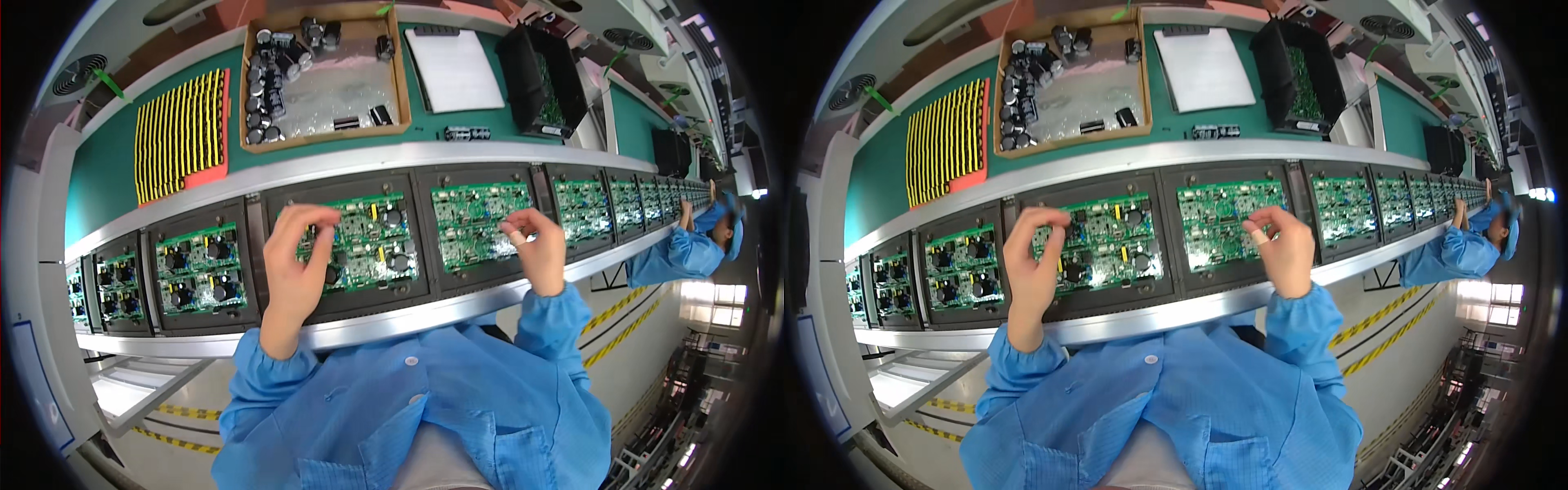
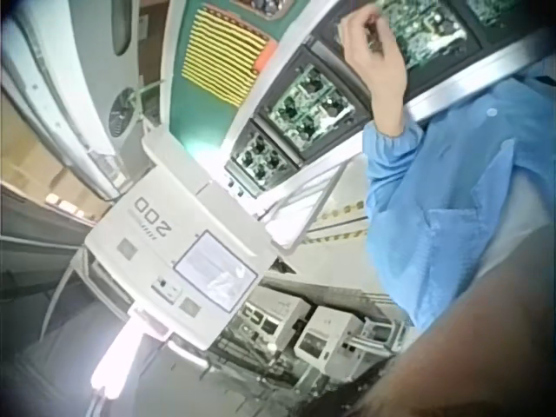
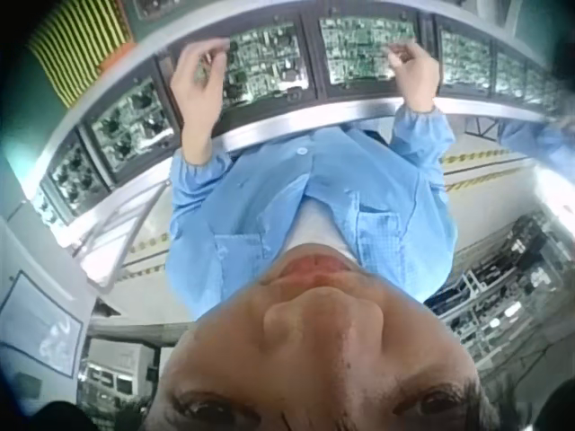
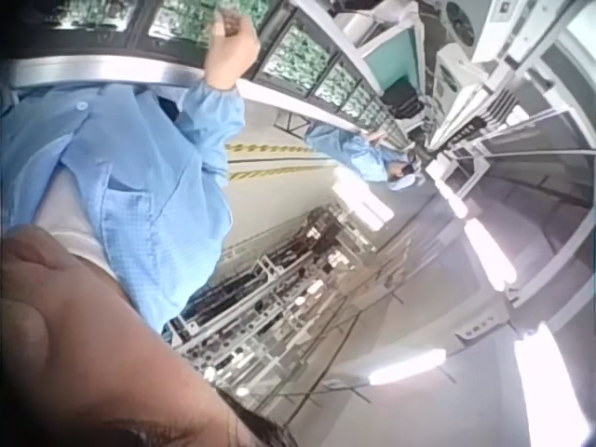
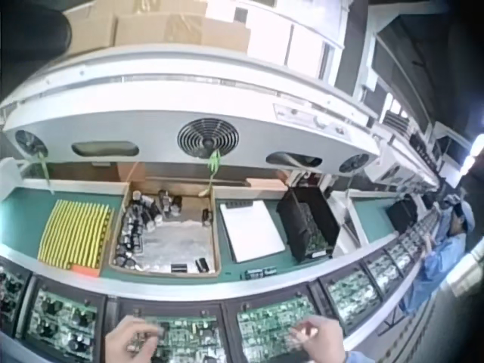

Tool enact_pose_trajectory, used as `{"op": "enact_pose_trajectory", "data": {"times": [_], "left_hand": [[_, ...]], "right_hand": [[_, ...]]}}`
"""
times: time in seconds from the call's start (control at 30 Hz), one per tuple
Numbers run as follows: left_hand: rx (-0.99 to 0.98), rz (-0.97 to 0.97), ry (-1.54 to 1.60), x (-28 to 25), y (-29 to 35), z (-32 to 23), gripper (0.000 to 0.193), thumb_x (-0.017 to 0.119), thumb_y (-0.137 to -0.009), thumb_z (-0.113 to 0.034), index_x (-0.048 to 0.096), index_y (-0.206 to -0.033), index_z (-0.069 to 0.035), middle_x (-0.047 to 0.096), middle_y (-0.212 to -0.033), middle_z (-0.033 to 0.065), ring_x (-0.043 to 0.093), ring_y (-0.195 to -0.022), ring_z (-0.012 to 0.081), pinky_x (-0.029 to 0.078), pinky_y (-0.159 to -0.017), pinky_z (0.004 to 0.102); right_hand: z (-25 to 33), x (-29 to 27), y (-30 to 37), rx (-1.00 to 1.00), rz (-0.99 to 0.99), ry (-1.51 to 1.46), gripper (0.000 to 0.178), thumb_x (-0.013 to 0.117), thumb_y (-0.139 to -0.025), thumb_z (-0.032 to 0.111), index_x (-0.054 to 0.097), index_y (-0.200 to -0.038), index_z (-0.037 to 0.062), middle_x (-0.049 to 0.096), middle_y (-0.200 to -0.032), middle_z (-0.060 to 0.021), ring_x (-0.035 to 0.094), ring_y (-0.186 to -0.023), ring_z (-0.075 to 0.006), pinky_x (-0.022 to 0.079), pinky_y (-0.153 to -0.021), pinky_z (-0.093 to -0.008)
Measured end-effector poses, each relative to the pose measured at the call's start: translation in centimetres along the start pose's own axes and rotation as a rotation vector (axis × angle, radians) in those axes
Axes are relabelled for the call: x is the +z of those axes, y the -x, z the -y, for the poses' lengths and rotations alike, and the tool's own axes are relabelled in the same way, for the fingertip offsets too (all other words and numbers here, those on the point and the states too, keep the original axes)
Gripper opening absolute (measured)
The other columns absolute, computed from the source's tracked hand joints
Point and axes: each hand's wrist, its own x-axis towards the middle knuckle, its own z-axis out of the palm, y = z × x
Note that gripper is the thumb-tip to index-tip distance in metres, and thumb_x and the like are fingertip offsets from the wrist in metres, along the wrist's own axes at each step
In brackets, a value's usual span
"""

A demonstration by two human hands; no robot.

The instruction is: Assembling and inspecting electronic components on printed circuit boards at a production station.

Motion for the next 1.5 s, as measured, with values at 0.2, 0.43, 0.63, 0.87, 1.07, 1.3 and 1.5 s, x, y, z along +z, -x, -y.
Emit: {"op": "enact_pose_trajectory", "data": {"times": [0.2,0.43,0.63,0.87,1.07,1.3,1.5], "left_hand": [[0.072,0.436,-0.086,0.1,-2.8,-4.8,0.026,0.069,-0.087,0.001,0.069,-0.112,-0.002,0.068,-0.104,0.0120,0.066,-0.097,0.0272,0.053,-0.088,0.0369],[0.276,0.411,-0.343,11.7,-18.6,3.2,0.036,0.068,-0.089,-0.008,0.060,-0.125,-0.006,0.065,-0.117,0.0139,0.064,-0.110,0.0348,0.053,-0.095,0.0432],[0.328,0.237,-0.721,21.8,-30.5,9.7,0.044,0.069,-0.086,-0.008,0.060,-0.129,-0.008,0.064,-0.119,0.0178,0.062,-0.115,0.0394,0.053,-0.095,0.0481],[0.297,0.196,-0.581,22.6,-33.8,11.4,0.027,0.074,-0.083,-0.009,0.074,-0.108,-0.002,0.073,-0.103,0.0203,0.070,-0.100,0.0395,0.056,-0.089,0.0453],[0.402,0.229,-0.315,20.0,-27.2,3.1,0.023,0.075,-0.084,-0.010,0.074,-0.106,-0.003,0.076,-0.093,0.0174,0.075,-0.088,0.0329,0.059,-0.077,0.0426],[0.104,0.885,-0.255,23.3,-10.6,0.4,0.024,0.074,-0.079,-0.006,0.072,-0.103,-0.002,0.074,-0.092,0.0183,0.073,-0.090,0.0349,0.059,-0.081,0.0434],[0.157,0.974,-0.574,26.0,-10.2,0.5,0.023,0.073,-0.079,-0.008,0.073,-0.102,-0.007,0.074,-0.090,0.0170,0.072,-0.090,0.0357,0.058,-0.079,0.0463]], "right_hand": [[0.1,-2.7,-13.7,-0.334,0.164,-0.187,0.015,0.072,-0.090,0.002,0.071,-0.105,-0.0010,0.069,-0.086,-0.0024,0.062,-0.079,-0.0090,0.052,-0.075,-0.0257],[0.1,5.3,-32.2,-0.529,-0.017,0.025,0.035,0.076,-0.086,0.013,0.070,-0.120,0.0077,0.068,-0.115,-0.0121,0.068,-0.100,-0.0308,0.055,-0.090,-0.0397],[-1.1,10.0,-37.6,-0.651,-0.035,-0.006,0.039,0.074,-0.085,0.009,0.069,-0.123,0.0094,0.062,-0.129,-0.0129,0.060,-0.121,-0.0360,0.051,-0.102,-0.0452],[-2.2,10.5,-38.8,-0.752,-0.228,0.007,0.026,0.075,-0.086,0.015,0.071,-0.111,0.0094,0.069,-0.112,-0.0107,0.067,-0.102,-0.0336,0.054,-0.090,-0.0410],[-1.6,9.4,-38.1,-0.556,-0.311,-0.190,0.014,0.073,-0.087,0.005,0.069,-0.098,-0.0033,0.069,-0.096,-0.0231,0.068,-0.094,-0.0384,0.055,-0.081,-0.0410],[2.3,-1.2,-30.0,-0.651,-0.155,-0.355,0.024,0.080,-0.083,0.004,0.070,-0.104,-0.0034,0.068,-0.087,-0.0124,0.065,-0.074,-0.0194,0.053,-0.070,-0.0308],[-7.2,-6.4,-19.1,-0.671,0.321,-0.049,0.026,0.077,-0.085,0.005,0.069,-0.110,0.0051,0.064,-0.094,-0.0080,0.064,-0.081,-0.0217,0.053,-0.075,-0.0332]]}}
